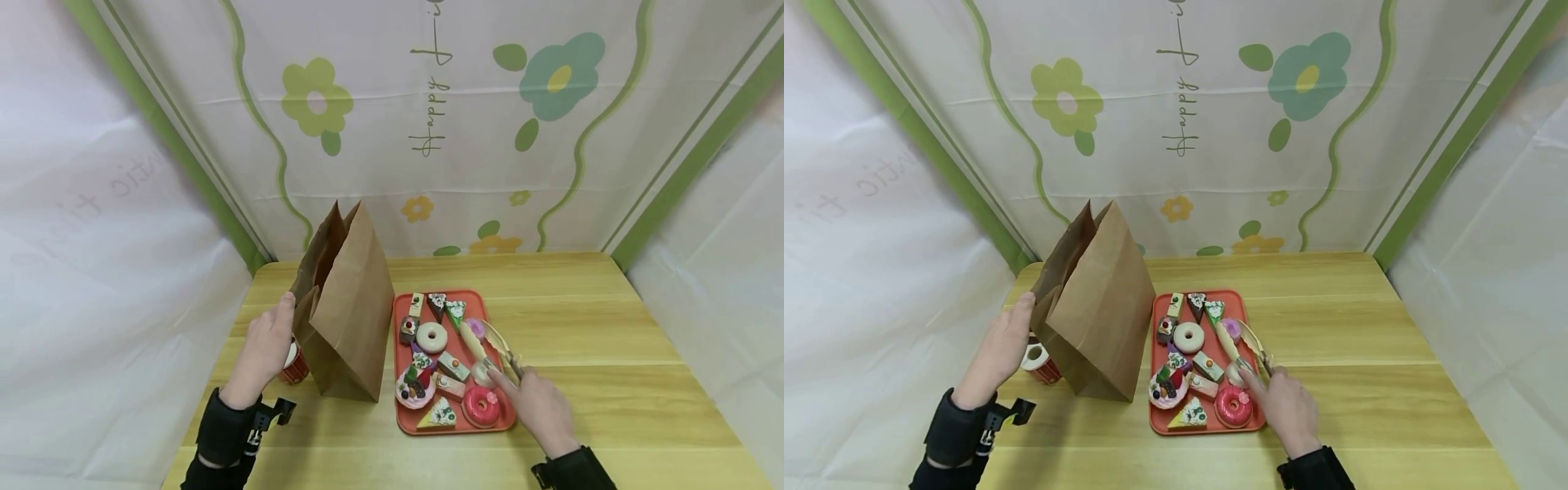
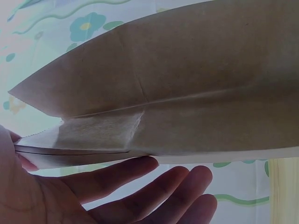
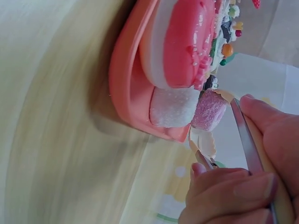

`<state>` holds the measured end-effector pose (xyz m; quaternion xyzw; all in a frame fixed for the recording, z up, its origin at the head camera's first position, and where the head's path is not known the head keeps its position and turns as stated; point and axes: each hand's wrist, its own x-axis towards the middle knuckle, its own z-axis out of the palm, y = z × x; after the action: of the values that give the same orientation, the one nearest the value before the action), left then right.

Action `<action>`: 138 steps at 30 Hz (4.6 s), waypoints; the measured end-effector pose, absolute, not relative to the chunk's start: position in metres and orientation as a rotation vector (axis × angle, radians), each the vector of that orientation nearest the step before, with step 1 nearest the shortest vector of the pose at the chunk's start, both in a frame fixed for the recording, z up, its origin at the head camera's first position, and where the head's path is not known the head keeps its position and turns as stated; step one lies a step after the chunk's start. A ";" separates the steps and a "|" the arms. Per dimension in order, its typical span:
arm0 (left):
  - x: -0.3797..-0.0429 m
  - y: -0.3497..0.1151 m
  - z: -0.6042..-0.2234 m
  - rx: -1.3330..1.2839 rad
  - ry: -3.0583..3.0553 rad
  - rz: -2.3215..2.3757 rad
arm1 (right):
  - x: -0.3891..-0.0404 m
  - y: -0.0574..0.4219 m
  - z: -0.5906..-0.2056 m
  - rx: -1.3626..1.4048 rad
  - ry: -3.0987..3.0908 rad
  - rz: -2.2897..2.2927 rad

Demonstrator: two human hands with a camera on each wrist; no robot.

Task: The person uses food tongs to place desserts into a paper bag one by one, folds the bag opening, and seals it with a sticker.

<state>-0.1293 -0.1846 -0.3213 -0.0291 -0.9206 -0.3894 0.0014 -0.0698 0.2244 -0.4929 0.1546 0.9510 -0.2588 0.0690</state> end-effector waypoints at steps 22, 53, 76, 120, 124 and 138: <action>-0.125 -0.184 -0.322 -0.099 -2.869 -1.241 | -0.074 0.217 -0.468 0.436 2.929 -0.856; -0.123 -0.186 -0.318 -0.075 -2.886 -1.271 | -0.118 0.153 -0.313 -0.262 3.376 -0.825; -0.121 -0.187 -0.314 -0.055 -2.958 -1.256 | -0.156 0.081 -0.256 -0.653 3.318 -0.387; -0.121 -0.184 -0.314 -0.005 -2.979 -1.245 | -0.157 0.155 -0.263 -0.278 3.200 -0.628; -0.120 -0.182 -0.314 -0.008 -2.977 -1.258 | -0.157 0.175 -0.281 -0.210 3.182 -0.672; -0.121 -0.177 -0.316 -0.013 -2.979 -1.255 | -0.136 0.219 -0.378 0.001 3.156 -0.816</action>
<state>-0.1208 -0.1772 -0.3158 -0.0041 -0.9206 -0.3878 -0.0454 -0.1360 0.2191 -0.3776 0.0003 0.9665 -0.2498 -0.0590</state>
